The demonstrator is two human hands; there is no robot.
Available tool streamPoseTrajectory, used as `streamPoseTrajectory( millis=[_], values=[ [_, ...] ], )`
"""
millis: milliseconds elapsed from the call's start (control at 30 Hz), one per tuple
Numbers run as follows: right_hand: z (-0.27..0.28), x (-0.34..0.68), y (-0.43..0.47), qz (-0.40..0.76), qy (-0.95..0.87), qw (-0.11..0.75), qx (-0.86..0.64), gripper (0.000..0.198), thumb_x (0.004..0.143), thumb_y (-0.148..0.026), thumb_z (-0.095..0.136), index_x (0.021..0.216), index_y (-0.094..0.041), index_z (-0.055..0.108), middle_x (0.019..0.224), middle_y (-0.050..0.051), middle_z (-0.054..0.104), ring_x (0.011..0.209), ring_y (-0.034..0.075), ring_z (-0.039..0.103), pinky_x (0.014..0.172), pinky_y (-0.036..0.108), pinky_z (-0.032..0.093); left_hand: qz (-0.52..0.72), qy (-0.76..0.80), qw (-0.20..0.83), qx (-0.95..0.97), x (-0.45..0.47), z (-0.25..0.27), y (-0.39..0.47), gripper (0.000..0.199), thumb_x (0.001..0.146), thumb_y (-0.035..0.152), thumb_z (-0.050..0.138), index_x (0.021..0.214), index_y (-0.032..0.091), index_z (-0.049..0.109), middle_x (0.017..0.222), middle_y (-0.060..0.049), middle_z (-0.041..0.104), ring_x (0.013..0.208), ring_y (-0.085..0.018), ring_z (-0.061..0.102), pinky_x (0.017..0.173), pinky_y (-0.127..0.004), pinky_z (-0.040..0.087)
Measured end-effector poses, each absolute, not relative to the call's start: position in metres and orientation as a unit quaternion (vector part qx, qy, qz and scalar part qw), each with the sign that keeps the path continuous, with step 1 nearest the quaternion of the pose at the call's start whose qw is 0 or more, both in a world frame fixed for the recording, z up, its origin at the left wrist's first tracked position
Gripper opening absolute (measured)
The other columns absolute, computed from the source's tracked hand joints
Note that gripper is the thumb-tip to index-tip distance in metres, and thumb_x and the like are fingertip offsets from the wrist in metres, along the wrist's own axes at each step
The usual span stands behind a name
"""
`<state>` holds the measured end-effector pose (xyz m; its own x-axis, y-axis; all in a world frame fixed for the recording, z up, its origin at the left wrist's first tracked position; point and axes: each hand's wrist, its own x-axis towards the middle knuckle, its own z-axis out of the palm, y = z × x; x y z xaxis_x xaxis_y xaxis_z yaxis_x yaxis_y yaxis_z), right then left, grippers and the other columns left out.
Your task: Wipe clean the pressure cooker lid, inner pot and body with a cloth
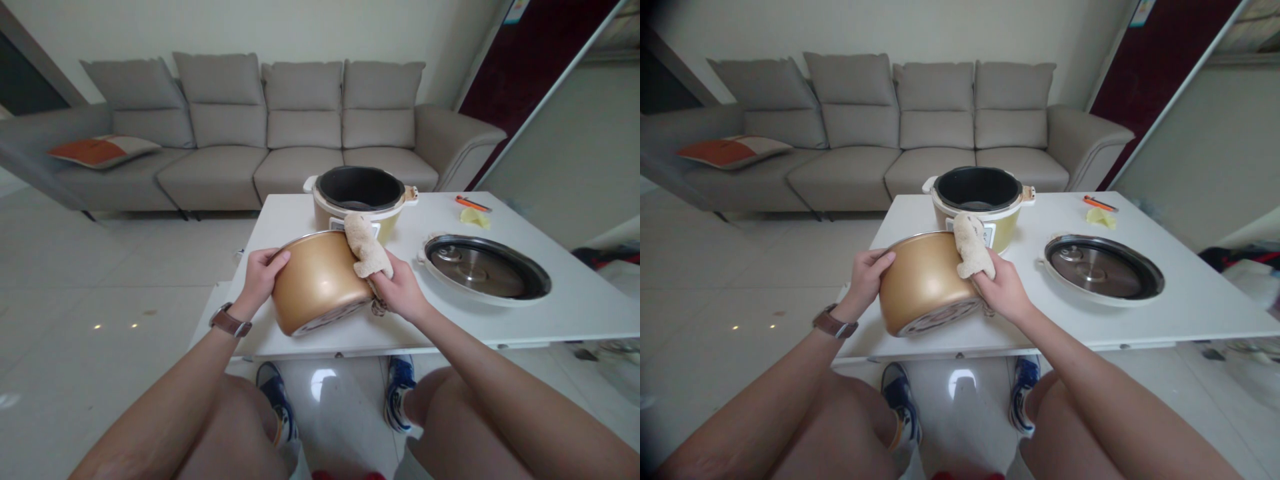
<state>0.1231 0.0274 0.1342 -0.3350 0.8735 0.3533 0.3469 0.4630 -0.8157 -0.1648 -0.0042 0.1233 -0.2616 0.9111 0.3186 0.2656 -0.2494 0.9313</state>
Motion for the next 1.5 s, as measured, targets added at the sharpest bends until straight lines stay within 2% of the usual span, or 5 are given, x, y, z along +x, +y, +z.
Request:
streamPoseTrajectory(
  millis=[433,967,1300,1500],
  values=[
    [0.1316,0.1182,0.0271,0.309,-0.714,0.429,-0.458,0.034,0.089,-0.036,0.059,0.113,-0.016,0.073,0.103,0.005,0.079,0.092,0.025,0.069,0.082,0.033,0.051,0.572,0.551,0.276,0.541,-0.1619,0.1272,-0.0051,0.044,0.076,0.05,0.07,0.051,0.017,0.053,0.052,0.003,0.038,0.052,-0.01,0.032,0.048,-0.025,0.024],
    [0.1319,0.1214,0.0276,0.316,-0.728,0.417,-0.443,0.033,0.089,-0.036,0.06,0.114,-0.018,0.072,0.1,0.005,0.078,0.095,0.026,0.068,0.086,0.035,0.051,0.577,0.551,0.272,0.538,-0.1629,0.1249,-0.005,0.044,0.075,0.049,0.071,0.049,0.017,0.053,0.052,0.002,0.039,0.052,-0.011,0.033,0.048,-0.026,0.023],
    [0.1315,0.1225,0.0279,0.305,-0.736,0.409,-0.445,0.03,0.089,-0.037,0.061,0.109,-0.018,0.072,0.096,0.004,0.078,0.088,0.024,0.067,0.082,0.034,0.051,0.576,0.555,0.272,0.535,-0.1638,0.1226,-0.0046,0.045,0.075,0.049,0.071,0.05,0.017,0.052,0.052,0.002,0.038,0.052,-0.01,0.033,0.048,-0.025,0.022],
    [0.1308,0.1233,0.0281,0.308,-0.736,0.411,-0.442,0.032,0.089,-0.038,0.061,0.112,-0.018,0.072,0.097,0.004,0.078,0.09,0.025,0.068,0.083,0.034,0.052,0.576,0.554,0.279,0.533,-0.1631,0.1237,-0.0055,0.044,0.074,0.049,0.071,0.05,0.017,0.053,0.052,0.002,0.038,0.053,-0.011,0.033,0.048,-0.026,0.023]
  ],
)
